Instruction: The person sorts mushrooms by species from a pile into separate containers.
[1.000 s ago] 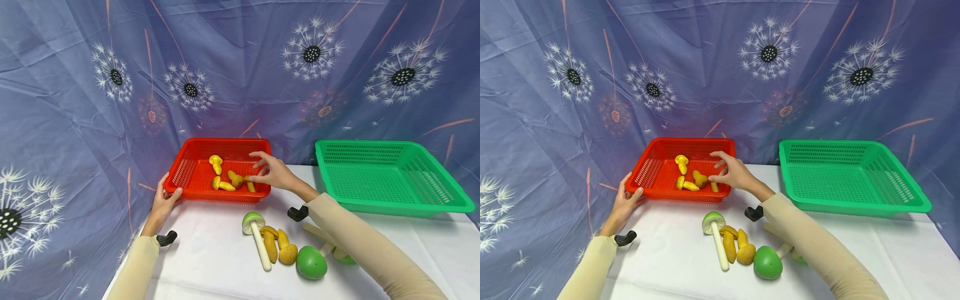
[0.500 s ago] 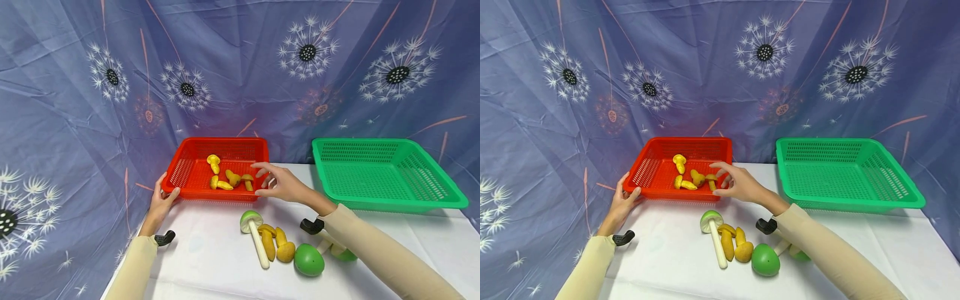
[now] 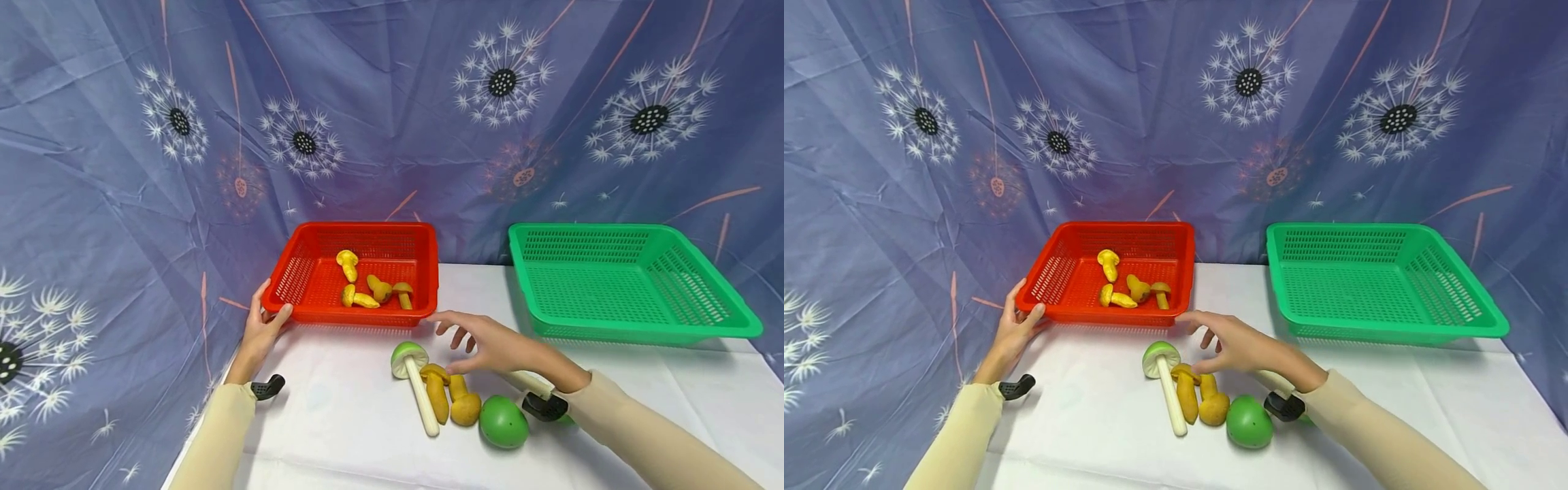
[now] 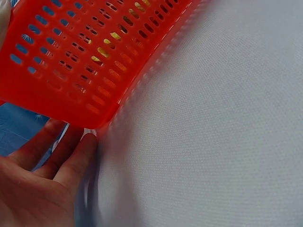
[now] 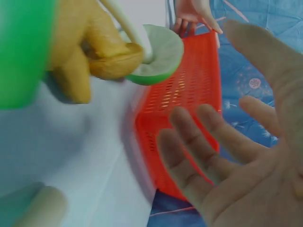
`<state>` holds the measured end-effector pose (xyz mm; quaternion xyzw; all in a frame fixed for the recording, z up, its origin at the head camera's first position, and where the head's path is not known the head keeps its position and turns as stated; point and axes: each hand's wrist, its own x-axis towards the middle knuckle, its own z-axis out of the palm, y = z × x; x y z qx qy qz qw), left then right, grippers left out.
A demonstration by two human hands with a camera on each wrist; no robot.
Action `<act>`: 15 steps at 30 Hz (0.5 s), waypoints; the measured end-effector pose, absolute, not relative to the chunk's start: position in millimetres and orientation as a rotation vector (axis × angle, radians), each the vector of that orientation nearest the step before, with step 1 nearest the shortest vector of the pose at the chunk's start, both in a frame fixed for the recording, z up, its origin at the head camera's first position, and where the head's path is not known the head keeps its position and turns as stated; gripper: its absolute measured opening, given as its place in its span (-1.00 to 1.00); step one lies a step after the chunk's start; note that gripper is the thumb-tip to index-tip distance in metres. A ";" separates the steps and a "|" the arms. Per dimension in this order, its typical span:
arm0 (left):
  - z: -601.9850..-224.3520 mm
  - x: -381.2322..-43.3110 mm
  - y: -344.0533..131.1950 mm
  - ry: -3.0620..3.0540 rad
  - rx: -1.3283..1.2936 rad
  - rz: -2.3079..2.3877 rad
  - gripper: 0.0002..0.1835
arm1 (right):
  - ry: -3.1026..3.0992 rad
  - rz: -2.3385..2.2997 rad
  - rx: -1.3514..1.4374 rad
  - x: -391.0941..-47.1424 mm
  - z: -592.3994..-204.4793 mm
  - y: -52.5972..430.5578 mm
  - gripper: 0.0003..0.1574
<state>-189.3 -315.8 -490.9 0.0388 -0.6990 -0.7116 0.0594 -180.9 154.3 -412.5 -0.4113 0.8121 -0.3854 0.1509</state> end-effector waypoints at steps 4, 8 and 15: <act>-490.9 -189.6 -317.0 -2.133 0.122 -2.146 -0.09 | 2.268 -1.029 -1.106 -172.7 -419.4 163.6 0.03; -491.2 -189.0 -317.5 -2.161 0.116 -2.122 -0.09 | 2.246 -0.927 -1.036 -167.2 -424.7 170.1 0.10; -491.0 -189.7 -316.5 -2.170 0.120 -2.120 -0.09 | 2.201 -0.760 -1.054 -165.6 -434.0 172.3 0.18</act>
